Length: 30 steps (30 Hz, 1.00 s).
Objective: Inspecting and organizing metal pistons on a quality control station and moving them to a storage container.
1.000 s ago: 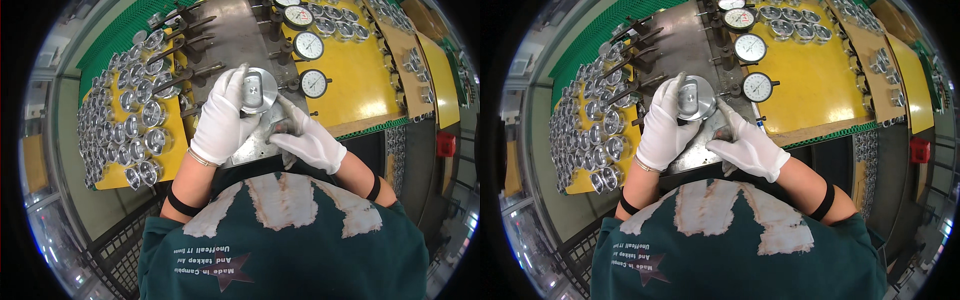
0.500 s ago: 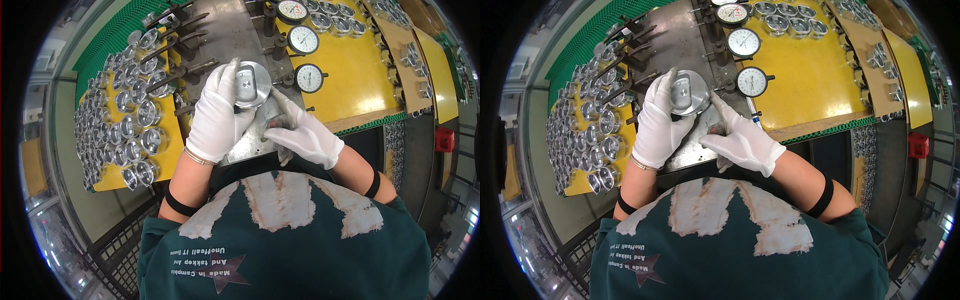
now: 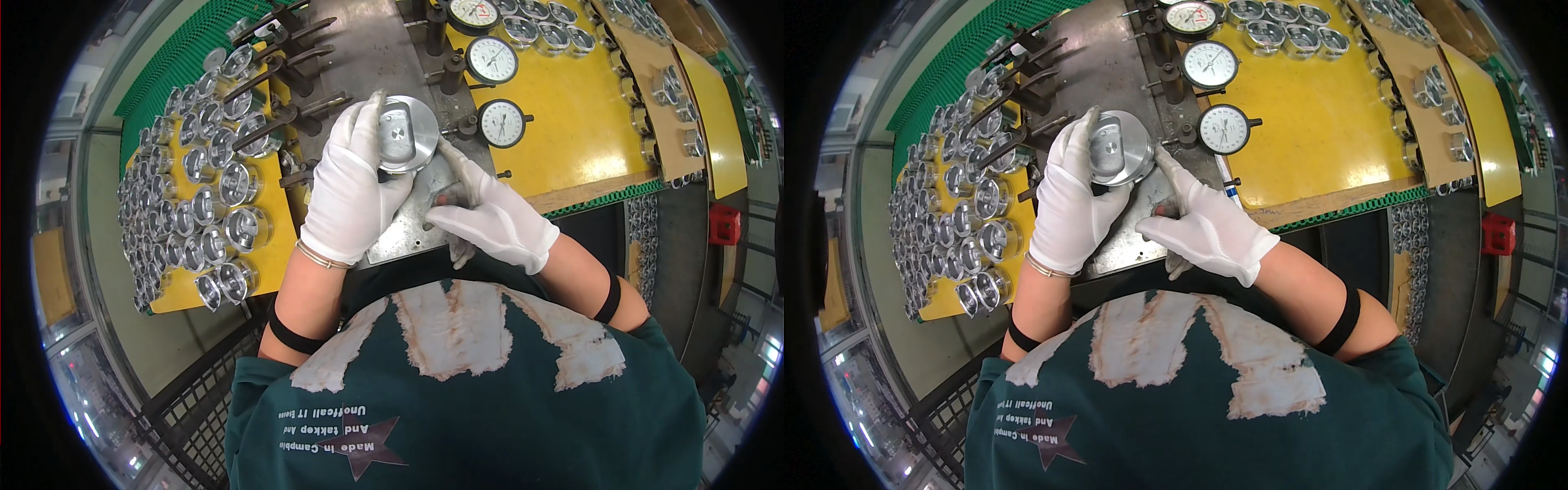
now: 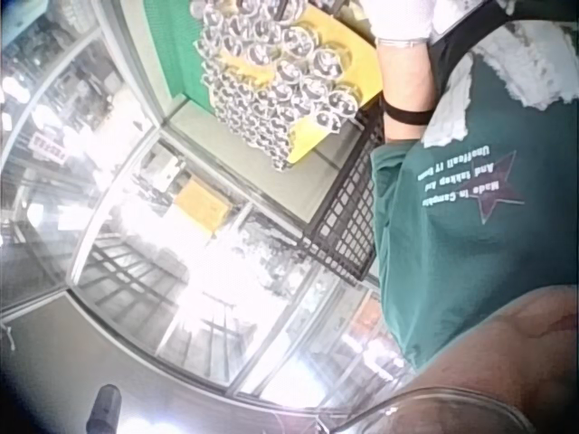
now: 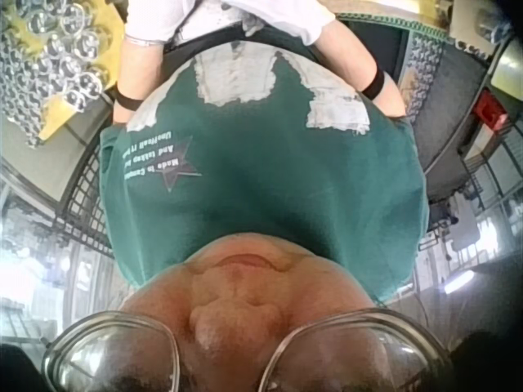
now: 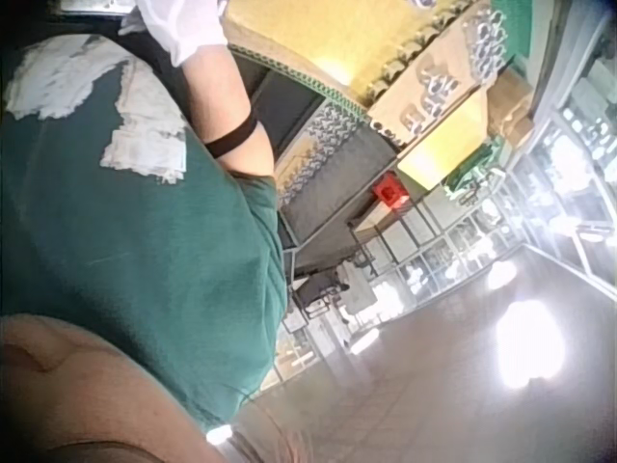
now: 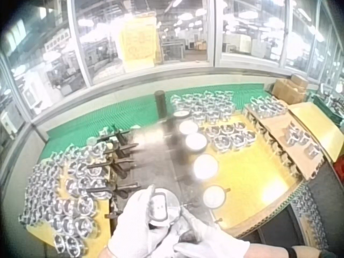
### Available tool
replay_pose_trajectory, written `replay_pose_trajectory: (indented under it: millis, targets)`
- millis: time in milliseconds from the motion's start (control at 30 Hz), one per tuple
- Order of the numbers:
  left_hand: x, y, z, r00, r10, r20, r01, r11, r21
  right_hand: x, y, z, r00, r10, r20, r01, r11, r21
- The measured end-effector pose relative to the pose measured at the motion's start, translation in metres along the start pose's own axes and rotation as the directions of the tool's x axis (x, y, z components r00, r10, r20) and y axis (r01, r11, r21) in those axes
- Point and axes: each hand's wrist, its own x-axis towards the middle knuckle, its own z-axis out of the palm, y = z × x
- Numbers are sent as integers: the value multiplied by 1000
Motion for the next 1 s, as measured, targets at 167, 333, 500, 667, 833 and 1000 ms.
replay_pose_trajectory:
  millis: [167, 333, 500, 667, 833, 1000]
  targets:
    - [1, 1, 1, 1000, -10, -6, 10, 1000, 13, 2, 3, -1, 1000, -11, -4, 11, 1000, 15]
    - [4, 10, -1, 999, -45, 8, 45, 999, 12, -5, -3, -2, 999, 18, -32, -19, 999, -43]
    - [2, 32, -28, 856, -362, 368, 515, 538, -667, -15, -6, -11, 793, -526, -306, 313, 784, -536]
    - [18, 57, 3, 939, -69, 337, 206, 898, -389, -37, 10, -87, 697, -566, -439, 428, 821, -379]
    - [4, 64, 27, 921, 40, 388, -95, 988, 124, -74, 44, -210, 484, -119, -867, 295, 955, 33]
    - [-2, 77, 19, 877, 6, 480, -103, 979, 177, -122, 126, -348, 129, 154, -980, 41, 986, 161]
